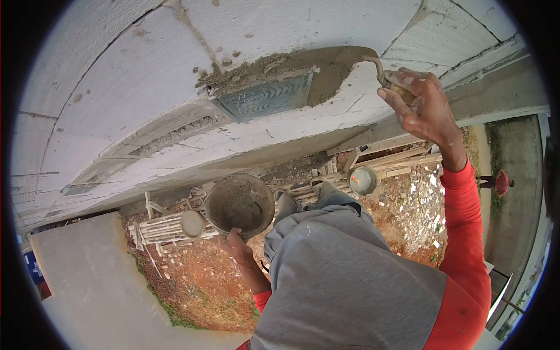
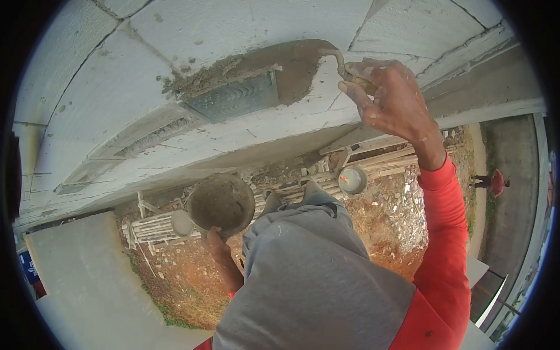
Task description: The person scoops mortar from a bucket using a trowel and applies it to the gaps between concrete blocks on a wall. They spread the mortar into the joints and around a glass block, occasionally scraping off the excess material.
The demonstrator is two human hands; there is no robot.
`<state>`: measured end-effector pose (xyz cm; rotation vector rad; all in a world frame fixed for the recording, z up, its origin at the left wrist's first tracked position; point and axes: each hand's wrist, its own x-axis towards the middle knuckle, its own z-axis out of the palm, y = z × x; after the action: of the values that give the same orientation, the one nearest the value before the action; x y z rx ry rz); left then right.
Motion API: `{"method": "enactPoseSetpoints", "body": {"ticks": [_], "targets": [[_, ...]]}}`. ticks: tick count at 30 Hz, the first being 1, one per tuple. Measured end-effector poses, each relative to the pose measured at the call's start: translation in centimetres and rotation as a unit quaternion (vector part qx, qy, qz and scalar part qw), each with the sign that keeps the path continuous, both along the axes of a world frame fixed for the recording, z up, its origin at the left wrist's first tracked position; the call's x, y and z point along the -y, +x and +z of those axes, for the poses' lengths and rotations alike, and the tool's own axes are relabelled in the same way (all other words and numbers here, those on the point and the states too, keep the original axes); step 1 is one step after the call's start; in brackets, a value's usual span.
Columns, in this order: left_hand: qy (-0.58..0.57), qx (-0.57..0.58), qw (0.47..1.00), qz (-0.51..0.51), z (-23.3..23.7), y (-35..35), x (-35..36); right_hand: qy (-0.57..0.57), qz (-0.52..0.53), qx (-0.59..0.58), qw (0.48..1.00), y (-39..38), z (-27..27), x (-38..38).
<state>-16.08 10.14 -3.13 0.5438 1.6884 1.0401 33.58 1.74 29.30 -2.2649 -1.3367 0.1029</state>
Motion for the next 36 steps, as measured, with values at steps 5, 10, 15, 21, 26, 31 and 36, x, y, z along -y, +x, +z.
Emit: {"method": "enactPoseSetpoints", "body": {"ticks": [5, 10, 15, 21, 26, 31, 36], "targets": [[-0.012, -0.006, 1.000, 0.014, -1.4, -0.6, 0.4, 0.032, 0.024, 0.064, 0.997, 0.6, -0.5, 1.3], [0.010, -0.006, 1.000, -0.013, 0.1, -0.1, 0.3, -0.033, 0.110, 0.168, 0.979, -2.1, 1.3, -4.2], [0.040, 0.019, 0.999, -0.004, -0.8, 0.3, 0.6, 0.019, 0.125, 0.186, 0.974, -3.1, 1.9, -4.4], [0.035, 0.040, 0.998, -0.024, -8.1, -2.7, 0.7, 0.024, 0.195, 0.230, 0.953, -6.4, 2.7, -9.1], [0.043, 0.015, 0.999, -0.024, -1.2, 1.0, 0.5, 0.028, 0.150, 0.140, 0.978, -6.0, 3.7, -9.3], [0.067, -0.023, 0.996, -0.051, -1.5, 2.0, -0.2, 0.017, 0.100, 0.010, 0.995, -8.9, 3.9, -7.6], [0.103, -0.057, 0.984, -0.133, 1.3, 3.6, -0.9, -0.269, 0.283, 0.022, 0.920, -11.3, -5.2, -7.0]]}}
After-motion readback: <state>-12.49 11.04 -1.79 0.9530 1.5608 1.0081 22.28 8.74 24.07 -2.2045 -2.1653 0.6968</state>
